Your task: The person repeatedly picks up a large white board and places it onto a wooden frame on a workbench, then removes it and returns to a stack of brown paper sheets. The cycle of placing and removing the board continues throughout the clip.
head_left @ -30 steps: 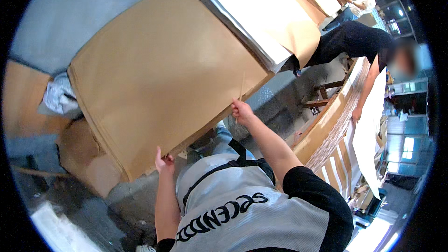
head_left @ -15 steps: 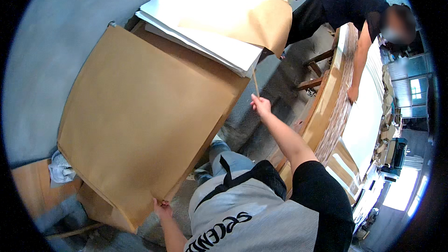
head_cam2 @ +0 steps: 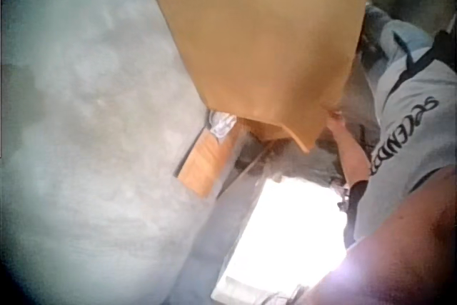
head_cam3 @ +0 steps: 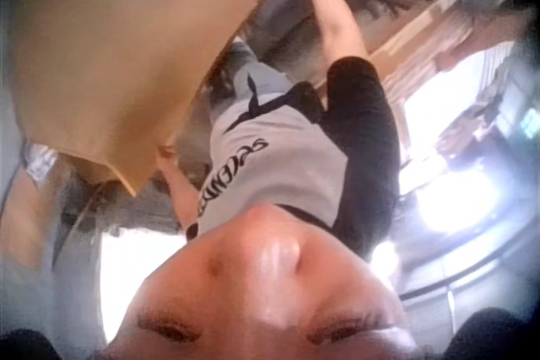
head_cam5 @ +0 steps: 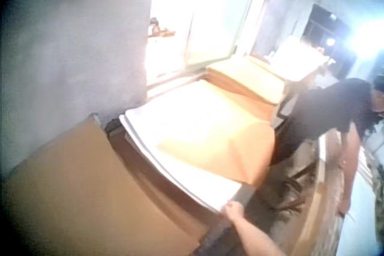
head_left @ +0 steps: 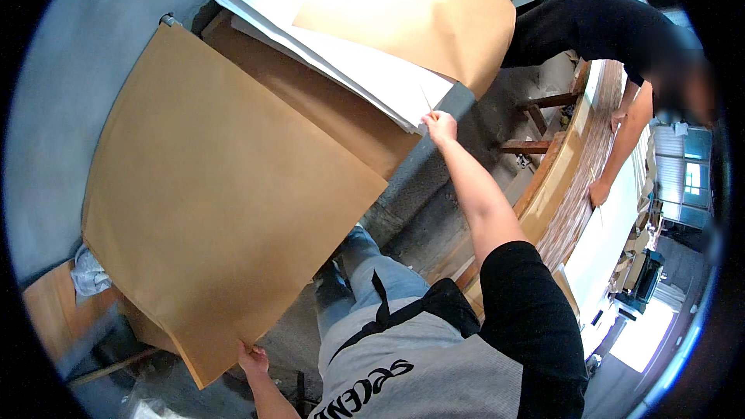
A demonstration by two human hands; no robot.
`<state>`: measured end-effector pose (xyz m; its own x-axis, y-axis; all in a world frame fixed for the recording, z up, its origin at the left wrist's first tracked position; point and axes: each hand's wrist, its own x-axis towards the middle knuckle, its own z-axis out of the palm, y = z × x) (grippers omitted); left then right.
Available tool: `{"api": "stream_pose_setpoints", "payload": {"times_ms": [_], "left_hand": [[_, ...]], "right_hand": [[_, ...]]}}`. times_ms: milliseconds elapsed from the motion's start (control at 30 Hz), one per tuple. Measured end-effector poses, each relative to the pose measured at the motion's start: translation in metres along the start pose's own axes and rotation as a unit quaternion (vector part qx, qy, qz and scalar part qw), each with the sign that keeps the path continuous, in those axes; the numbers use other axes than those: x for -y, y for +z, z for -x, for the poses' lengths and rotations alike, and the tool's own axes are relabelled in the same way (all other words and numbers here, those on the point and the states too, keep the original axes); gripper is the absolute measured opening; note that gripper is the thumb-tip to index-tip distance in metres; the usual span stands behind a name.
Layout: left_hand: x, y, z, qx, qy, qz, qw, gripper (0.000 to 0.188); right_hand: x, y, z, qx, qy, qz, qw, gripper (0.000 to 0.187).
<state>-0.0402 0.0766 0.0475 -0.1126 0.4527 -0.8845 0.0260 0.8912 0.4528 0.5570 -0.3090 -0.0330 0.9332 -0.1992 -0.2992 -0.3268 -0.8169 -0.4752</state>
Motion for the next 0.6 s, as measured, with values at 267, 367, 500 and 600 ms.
{"api": "stream_pose_setpoints", "payload": {"times_ms": [267,367,500,600], "left_hand": [[0.010,-0.016,-0.019,0.005,-0.016,0.030,0.999,0.019],[0.013,0.004,-0.008,0.009,-0.001,0.014,1.000,0.019],[0.023,-0.007,-0.016,0.038,0.000,0.030,0.999,0.022],[0.031,-0.014,-0.042,0.062,-0.015,0.045,0.997,0.023]], "right_hand": [[0.082,-0.029,-0.009,0.129,-0.008,-0.340,0.932,0.018],[0.124,-0.032,-0.013,0.220,0.040,-0.545,0.808,0.014],[0.248,-0.036,0.096,0.217,0.010,-0.506,0.835,0.020],[0.270,0.030,0.162,0.235,-0.212,-0.508,0.801,0.018]]}}
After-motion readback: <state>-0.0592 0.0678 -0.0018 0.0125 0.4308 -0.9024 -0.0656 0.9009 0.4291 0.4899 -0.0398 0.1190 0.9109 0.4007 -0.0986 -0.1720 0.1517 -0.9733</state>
